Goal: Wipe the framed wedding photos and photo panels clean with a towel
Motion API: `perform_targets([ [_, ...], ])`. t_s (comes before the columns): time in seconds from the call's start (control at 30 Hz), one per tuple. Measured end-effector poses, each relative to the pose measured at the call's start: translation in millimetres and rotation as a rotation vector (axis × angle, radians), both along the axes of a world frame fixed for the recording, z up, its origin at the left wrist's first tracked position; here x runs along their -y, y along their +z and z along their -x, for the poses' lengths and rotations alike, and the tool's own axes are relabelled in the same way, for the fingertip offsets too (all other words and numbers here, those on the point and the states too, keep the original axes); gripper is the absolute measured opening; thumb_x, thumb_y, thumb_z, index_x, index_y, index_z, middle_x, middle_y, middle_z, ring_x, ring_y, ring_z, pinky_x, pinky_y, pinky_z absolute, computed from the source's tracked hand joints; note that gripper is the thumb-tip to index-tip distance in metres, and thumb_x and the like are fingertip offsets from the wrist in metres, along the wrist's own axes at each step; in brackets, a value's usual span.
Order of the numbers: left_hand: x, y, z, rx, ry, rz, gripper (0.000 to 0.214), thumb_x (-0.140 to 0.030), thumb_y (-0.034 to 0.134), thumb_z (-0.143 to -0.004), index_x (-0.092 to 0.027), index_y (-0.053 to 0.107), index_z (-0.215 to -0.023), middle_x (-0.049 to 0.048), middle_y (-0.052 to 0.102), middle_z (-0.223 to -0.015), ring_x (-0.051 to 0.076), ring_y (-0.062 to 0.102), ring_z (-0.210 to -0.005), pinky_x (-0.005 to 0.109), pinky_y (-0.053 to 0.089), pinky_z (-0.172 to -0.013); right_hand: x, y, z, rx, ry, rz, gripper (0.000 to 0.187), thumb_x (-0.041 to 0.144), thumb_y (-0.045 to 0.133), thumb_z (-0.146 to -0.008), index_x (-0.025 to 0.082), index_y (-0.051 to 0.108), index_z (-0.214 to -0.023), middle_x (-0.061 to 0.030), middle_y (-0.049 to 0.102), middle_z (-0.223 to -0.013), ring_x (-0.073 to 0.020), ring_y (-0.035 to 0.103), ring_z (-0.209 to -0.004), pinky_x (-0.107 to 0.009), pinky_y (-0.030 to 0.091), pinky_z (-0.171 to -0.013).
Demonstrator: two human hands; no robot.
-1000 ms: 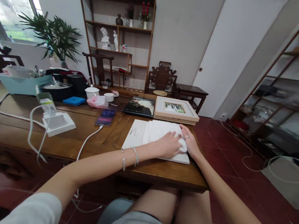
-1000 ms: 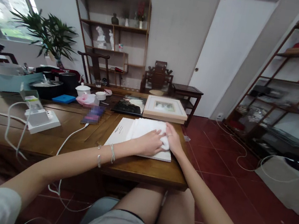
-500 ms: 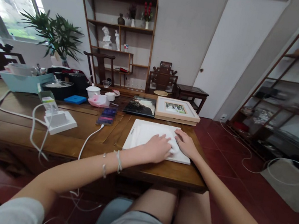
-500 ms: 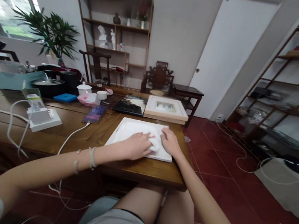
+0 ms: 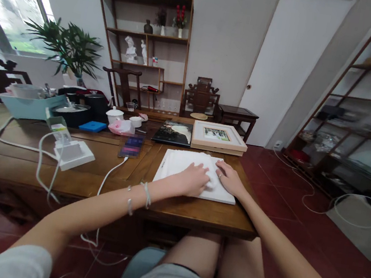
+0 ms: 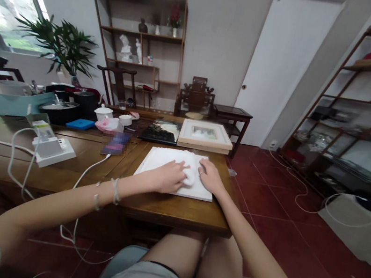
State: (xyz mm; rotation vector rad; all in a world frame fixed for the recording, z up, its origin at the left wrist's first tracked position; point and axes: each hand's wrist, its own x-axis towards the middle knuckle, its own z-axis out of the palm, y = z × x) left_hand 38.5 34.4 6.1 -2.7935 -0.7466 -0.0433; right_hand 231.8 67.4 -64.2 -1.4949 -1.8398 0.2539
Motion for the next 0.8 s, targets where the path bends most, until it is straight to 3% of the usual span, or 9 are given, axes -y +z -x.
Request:
perform_targets([
  [0.1,38.6,8.2,16.5,-0.021,-0.096,0.009,0.02,-0.018,0.045,-0.081,-0.012,0.064,-0.082,0.0156,0.058,-0.109,0.028,0.052,-0.103,0.038,0.042,-0.084,-0.1,-0.2,0.1,0.006,-0.003,0.003,0.035,0.019,0.046,-0.08,0.018,0.059,-0.112,-0.0087,0.054,-0.128,-0.0228,0.043,-0.124,-0.041,0.03,-0.106],
  [0.2,51.8,20.7,32.1,0.03,-0.086,0.125,0.02,-0.023,0.045,-0.084,-0.014,0.063,-0.084,0.0113,0.062,-0.102,0.023,0.058,-0.093,0.033,0.044,-0.078,-0.6,-0.7,-0.1,0.023,-0.002,-0.001,0.035,0.019,0.045,-0.081,0.015,0.059,-0.112,-0.0109,0.054,-0.128,-0.0232,0.042,-0.125,-0.041,0.029,-0.106],
  [0.3,35.4,34.6,47.7,0.204,0.019,0.205,0.028,-0.029,0.039,-0.089,-0.015,0.061,-0.078,0.0057,0.064,-0.082,0.018,0.059,-0.074,0.028,0.045,-0.068,-1.0,-1.3,-0.1,0.014,0.007,-0.011,0.035,0.02,0.045,-0.08,0.016,0.059,-0.112,-0.0108,0.054,-0.127,-0.0237,0.043,-0.125,-0.042,0.03,-0.106],
  [0.37,17.1,43.7,59.3,0.333,0.114,0.142,0.029,-0.024,0.038,-0.089,-0.014,0.061,-0.074,0.0051,0.064,-0.077,0.017,0.059,-0.07,0.028,0.045,-0.067,-0.8,-1.4,0.2,-0.006,0.012,-0.016,0.034,0.019,0.046,-0.08,0.018,0.06,-0.111,-0.0094,0.055,-0.127,-0.0239,0.043,-0.124,-0.043,0.03,-0.105],
  [0.5,-12.2,51.8,82.9,0.456,0.306,-0.197,0.025,-0.01,0.038,-0.084,-0.01,0.062,-0.091,0.0124,0.061,-0.106,0.023,0.059,-0.092,0.033,0.046,-0.079,0.3,-0.3,1.5,-0.019,0.006,-0.017,0.033,0.019,0.046,-0.08,0.017,0.061,-0.109,-0.0105,0.055,-0.126,-0.0247,0.044,-0.123,-0.044,0.029,-0.105],
  [0.6,-22.1,37.5,94.3,0.349,0.21,-0.288,0.031,-0.004,0.039,-0.08,-0.01,0.061,-0.1,0.0136,0.047,-0.13,0.024,0.046,-0.117,0.036,0.037,-0.098,1.2,0.6,2.3,-0.024,0.0,-0.011,0.033,0.019,0.047,-0.079,0.019,0.061,-0.109,-0.0093,0.056,-0.126,-0.0247,0.044,-0.123,-0.044,0.028,-0.106],
  [0.7,-22.8,9.3,97.6,0.126,0.097,-0.167,0.027,-0.004,0.044,-0.079,-0.013,0.065,-0.093,0.0121,0.041,-0.136,0.024,0.042,-0.122,0.038,0.034,-0.102,1.8,1.2,2.8,-0.035,-0.003,-0.007,0.033,0.019,0.047,-0.079,0.02,0.061,-0.109,-0.0082,0.056,-0.125,-0.0244,0.043,-0.124,-0.045,0.027,-0.106],
  [0.8,-19.8,-12.6,95.7,0.066,0.103,-0.064,0.022,-0.013,0.045,-0.084,-0.015,0.066,-0.09,0.0111,0.039,-0.138,0.024,0.038,-0.126,0.04,0.031,-0.103,2.3,1.7,3.1,-0.032,-0.005,-0.004,0.033,0.019,0.046,-0.079,0.02,0.061,-0.109,-0.008,0.056,-0.125,-0.0236,0.043,-0.124,-0.044,0.027,-0.107],
])
